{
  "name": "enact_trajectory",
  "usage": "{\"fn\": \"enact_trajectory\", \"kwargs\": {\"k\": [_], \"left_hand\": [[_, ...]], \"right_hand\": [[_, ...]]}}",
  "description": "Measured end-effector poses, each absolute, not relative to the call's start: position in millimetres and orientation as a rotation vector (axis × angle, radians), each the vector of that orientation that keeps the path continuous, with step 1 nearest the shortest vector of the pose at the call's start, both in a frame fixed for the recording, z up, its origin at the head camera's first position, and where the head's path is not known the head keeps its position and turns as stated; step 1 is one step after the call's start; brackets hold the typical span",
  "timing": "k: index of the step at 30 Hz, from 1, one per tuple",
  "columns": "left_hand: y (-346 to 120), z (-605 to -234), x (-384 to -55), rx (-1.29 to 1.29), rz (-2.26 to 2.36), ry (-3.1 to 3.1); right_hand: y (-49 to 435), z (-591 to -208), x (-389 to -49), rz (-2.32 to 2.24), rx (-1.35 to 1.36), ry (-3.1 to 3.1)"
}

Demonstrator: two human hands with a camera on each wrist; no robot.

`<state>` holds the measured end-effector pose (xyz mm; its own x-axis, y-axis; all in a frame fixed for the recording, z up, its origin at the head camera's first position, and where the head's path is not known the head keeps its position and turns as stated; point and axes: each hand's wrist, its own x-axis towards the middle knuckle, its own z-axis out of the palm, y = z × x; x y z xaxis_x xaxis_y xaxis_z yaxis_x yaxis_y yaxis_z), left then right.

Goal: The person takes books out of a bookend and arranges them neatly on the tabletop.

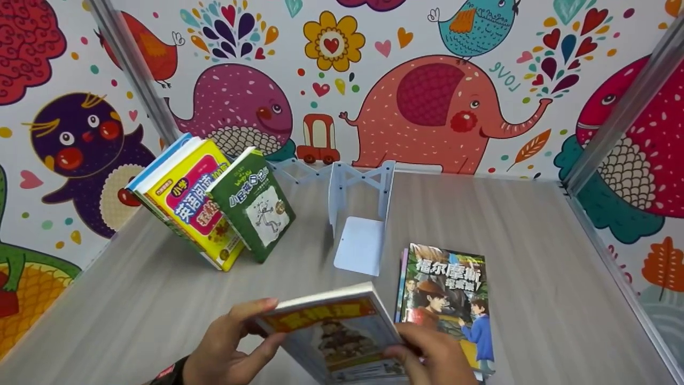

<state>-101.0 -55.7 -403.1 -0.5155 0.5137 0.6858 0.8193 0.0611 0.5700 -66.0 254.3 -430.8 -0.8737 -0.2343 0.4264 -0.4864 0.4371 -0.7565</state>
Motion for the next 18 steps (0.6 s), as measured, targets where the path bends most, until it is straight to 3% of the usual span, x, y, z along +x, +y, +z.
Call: {"fn": "enact_trajectory", "kwargs": {"k": [10, 18], "left_hand": [[-55, -410, -109, -1.233, -1.262, -1.971], [-54, -407, -113, -1.303, -1.179, -1.788]], "right_hand": [[293, -421, -67, 1.232, -0.141, -2.564], [323, -431, -71, 1.213, -0.524, -2.599]]}}
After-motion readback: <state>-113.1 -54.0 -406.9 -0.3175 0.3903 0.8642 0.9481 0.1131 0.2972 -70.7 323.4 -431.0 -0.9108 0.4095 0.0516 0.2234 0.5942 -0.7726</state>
